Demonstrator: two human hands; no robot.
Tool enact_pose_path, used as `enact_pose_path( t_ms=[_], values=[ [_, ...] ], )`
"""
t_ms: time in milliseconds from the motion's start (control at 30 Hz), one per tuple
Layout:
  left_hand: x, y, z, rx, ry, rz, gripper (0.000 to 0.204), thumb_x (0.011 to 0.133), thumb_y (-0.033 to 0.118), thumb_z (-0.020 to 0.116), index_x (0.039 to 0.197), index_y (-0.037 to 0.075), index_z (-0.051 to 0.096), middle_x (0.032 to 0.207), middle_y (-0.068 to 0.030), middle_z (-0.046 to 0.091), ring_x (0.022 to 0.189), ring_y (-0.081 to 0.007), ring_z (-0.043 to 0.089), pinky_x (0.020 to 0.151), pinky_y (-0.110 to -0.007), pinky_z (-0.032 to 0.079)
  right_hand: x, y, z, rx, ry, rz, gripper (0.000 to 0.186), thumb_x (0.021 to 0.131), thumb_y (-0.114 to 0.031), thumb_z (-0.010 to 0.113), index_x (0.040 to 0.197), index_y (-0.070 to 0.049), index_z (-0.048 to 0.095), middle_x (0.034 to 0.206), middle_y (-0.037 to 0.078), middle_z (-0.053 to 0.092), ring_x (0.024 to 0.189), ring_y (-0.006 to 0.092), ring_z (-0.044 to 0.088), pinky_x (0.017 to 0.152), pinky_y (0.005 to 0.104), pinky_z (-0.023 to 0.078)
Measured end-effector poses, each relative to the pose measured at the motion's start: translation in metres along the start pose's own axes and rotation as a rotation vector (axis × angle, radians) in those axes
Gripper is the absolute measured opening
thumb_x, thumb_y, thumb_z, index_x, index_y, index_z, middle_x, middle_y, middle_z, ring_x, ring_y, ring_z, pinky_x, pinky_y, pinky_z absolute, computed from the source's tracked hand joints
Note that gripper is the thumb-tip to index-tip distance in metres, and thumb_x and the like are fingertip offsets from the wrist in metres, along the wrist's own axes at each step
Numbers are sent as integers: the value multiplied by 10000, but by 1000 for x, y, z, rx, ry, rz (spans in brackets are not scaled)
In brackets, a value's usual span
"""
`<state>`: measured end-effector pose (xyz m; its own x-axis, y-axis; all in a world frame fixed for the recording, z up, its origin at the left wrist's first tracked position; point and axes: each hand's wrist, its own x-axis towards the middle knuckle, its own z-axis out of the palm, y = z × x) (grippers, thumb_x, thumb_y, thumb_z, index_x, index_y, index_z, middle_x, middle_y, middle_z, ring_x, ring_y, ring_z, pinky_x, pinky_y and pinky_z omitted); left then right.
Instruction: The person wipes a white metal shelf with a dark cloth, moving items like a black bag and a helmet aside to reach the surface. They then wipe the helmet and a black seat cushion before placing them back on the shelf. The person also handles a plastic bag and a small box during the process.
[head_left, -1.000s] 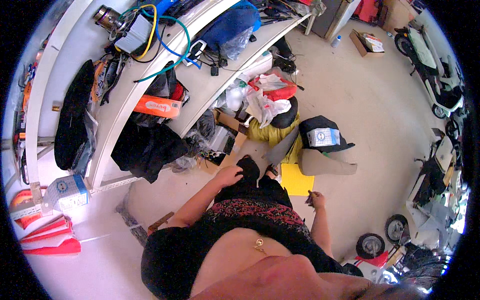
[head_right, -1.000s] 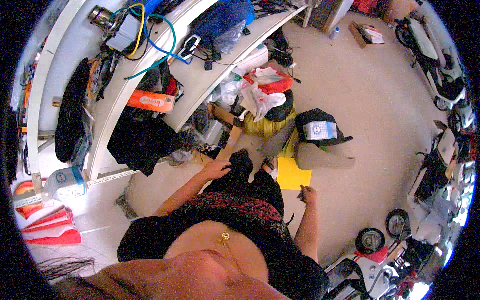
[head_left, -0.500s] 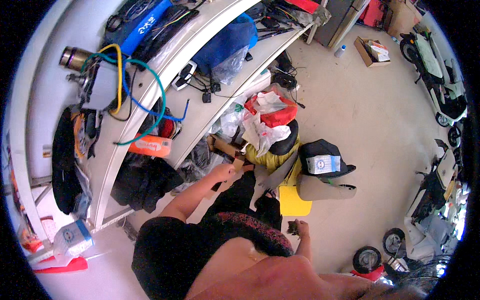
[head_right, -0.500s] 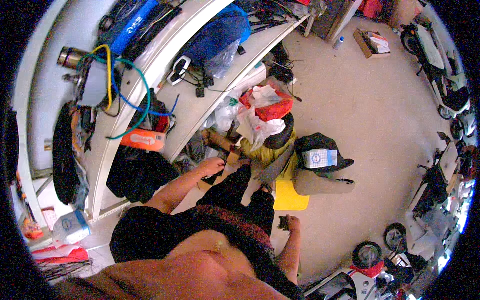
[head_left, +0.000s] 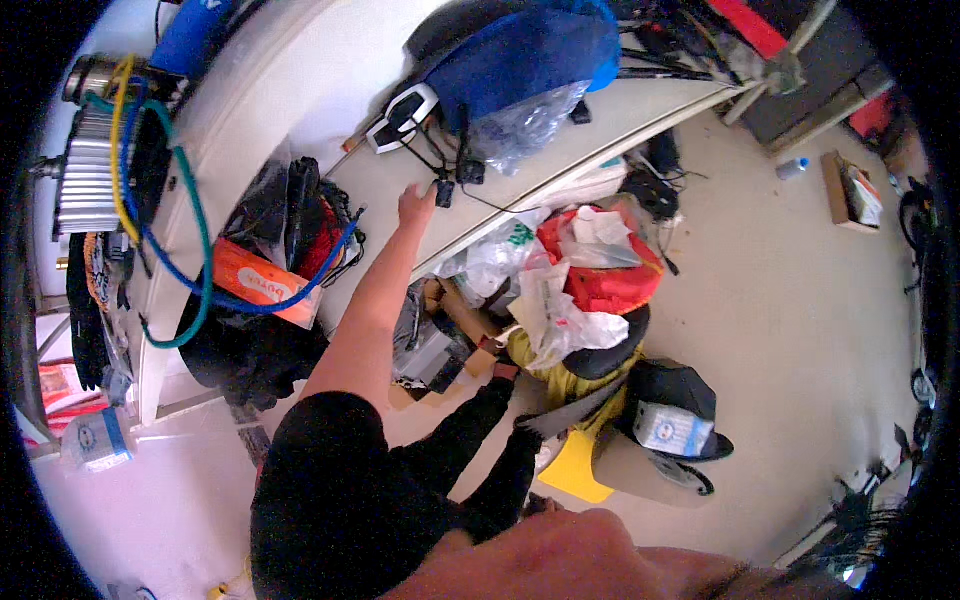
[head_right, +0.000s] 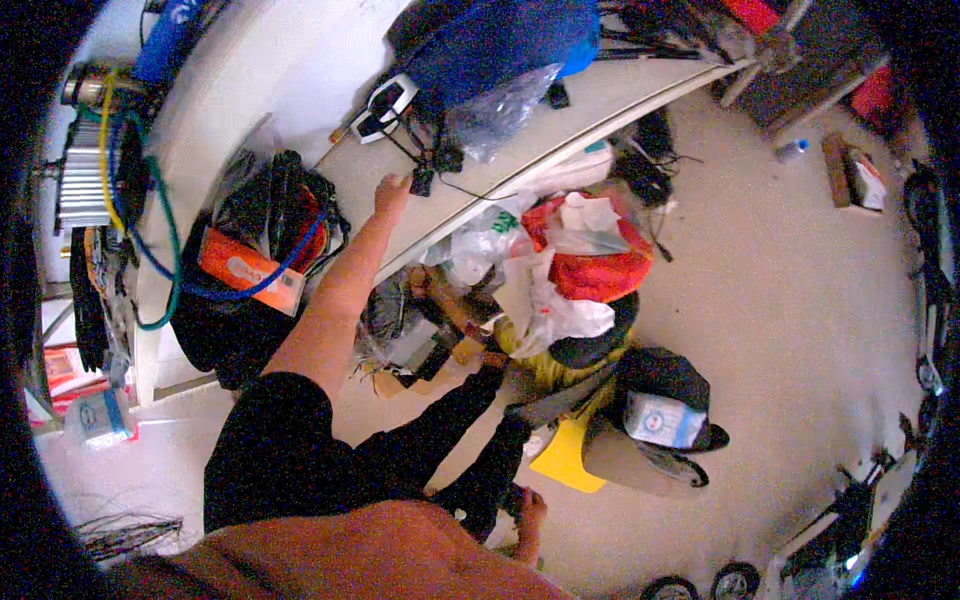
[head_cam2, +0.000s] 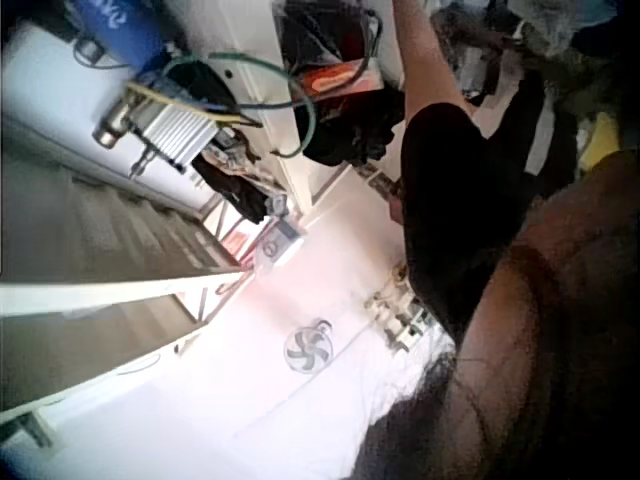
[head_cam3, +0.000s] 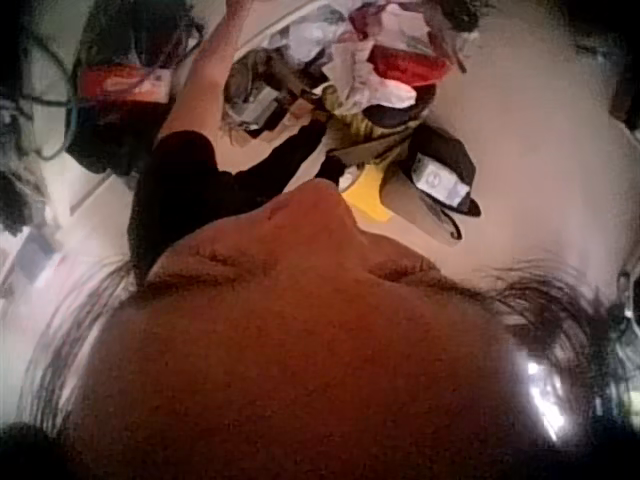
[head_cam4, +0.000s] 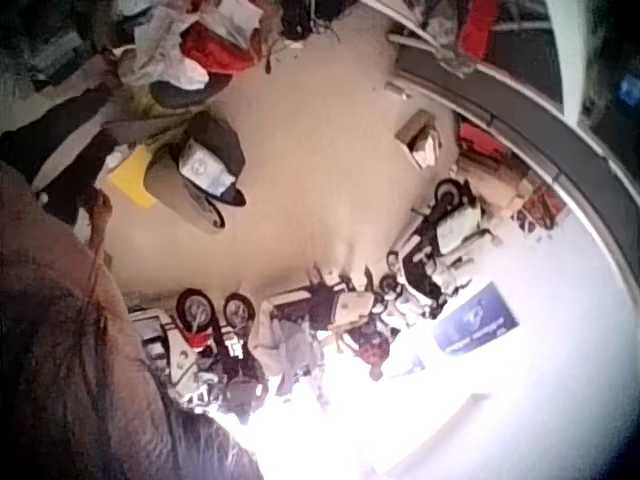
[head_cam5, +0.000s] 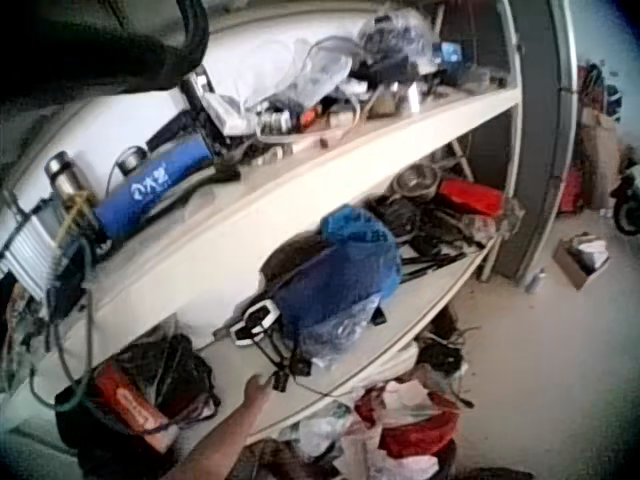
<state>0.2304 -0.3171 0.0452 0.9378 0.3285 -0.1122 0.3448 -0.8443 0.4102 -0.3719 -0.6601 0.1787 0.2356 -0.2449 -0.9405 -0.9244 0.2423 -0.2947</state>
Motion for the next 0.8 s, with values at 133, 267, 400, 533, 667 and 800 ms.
enact_pose_path(
  t_ms=[133,267,400,533,667,800],
  values=[
    [65,70,6,-316,24,-207,766,666,572,604,1188,26,482,1180,-252,463,1116,-397,402,944,-416,341,46,23,7,41,8,-25,324,841,-294,545,835,21,619,717,92,627,610,182,576,550,331,465],
    [85,108,21,-223,72,-297,857,670,635,555,1227,-7,443,1196,-282,435,1127,-402,400,932,-467,334,68,29,7,33,41,-9,313,844,-284,539,846,19,616,732,96,631,613,182,575,557,334,466],
    [136,58,39,-184,-103,-251,766,748,663,402,1150,23,527,1130,-204,530,1054,-414,469,903,-495,343,79,29,1,7,26,-4,302,847,-275,534,857,16,613,746,99,635,616,181,574,564,338,467],
    [135,39,50,-542,65,-279,376,751,372,581,911,34,615,911,-113,593,831,-259,544,724,-409,419,76,29,1,-13,14,-30,292,850,-266,528,867,14,610,761,103,639,618,181,573,572,341,469],
    [95,34,28,-753,229,-363,232,724,258,621,713,26,640,692,-81,607,635,-210,542,575,-379,409,65,35,7,-6,-14,-125,282,853,-256,523,878,11,607,776,106,643,621,180,572,579,345,470],
    [106,-26,26,-474,377,-182,292,730,296,586,716,6,620,643,-78,603,593,-205,539,568,-346,421,73,24,11,-58,81,4,300,859,-257,514,851,24,619,772,109,636,668,168,581,600,309,467]
  ],
)
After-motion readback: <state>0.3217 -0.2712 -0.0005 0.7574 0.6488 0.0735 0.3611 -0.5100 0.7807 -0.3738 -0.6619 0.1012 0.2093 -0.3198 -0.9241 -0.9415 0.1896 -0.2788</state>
